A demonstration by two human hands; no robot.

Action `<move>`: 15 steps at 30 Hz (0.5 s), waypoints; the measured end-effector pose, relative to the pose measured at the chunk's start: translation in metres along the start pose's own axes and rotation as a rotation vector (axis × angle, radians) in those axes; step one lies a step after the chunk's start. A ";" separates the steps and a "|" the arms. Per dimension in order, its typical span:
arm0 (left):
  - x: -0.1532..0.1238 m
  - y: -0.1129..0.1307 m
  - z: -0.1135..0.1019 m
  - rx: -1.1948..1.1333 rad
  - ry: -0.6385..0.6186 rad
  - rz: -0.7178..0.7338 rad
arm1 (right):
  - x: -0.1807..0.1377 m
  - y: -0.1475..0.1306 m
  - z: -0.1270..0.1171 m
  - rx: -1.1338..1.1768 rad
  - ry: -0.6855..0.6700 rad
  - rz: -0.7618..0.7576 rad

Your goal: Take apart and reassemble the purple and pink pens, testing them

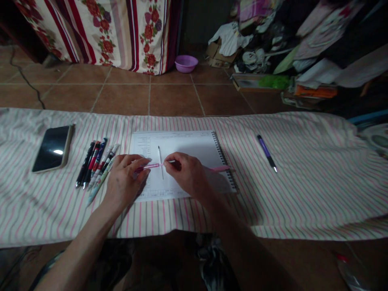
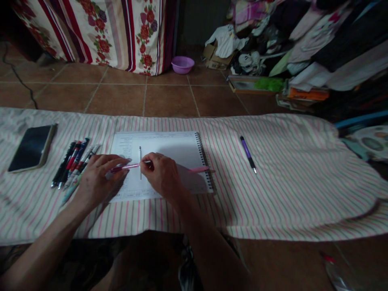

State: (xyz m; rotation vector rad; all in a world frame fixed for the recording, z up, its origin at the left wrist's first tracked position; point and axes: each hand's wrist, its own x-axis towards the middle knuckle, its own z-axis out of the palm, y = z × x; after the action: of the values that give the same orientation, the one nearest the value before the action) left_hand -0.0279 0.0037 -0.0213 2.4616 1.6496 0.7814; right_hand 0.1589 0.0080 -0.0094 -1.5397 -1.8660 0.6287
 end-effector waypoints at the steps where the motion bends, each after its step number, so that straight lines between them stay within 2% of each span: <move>1: 0.000 0.001 0.001 -0.004 -0.004 0.009 | 0.000 0.000 0.000 0.000 0.002 -0.003; 9: 0.004 0.008 0.006 -0.134 -0.021 -0.034 | 0.000 0.003 0.000 0.005 0.042 -0.056; 15: 0.004 0.013 0.000 -0.317 0.003 -0.210 | 0.000 0.000 -0.005 0.097 0.087 -0.056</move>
State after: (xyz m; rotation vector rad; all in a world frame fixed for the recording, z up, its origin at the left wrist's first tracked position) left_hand -0.0157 0.0015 -0.0159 2.0389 1.6072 0.9329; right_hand 0.1627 0.0078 -0.0055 -1.4259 -1.7811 0.6081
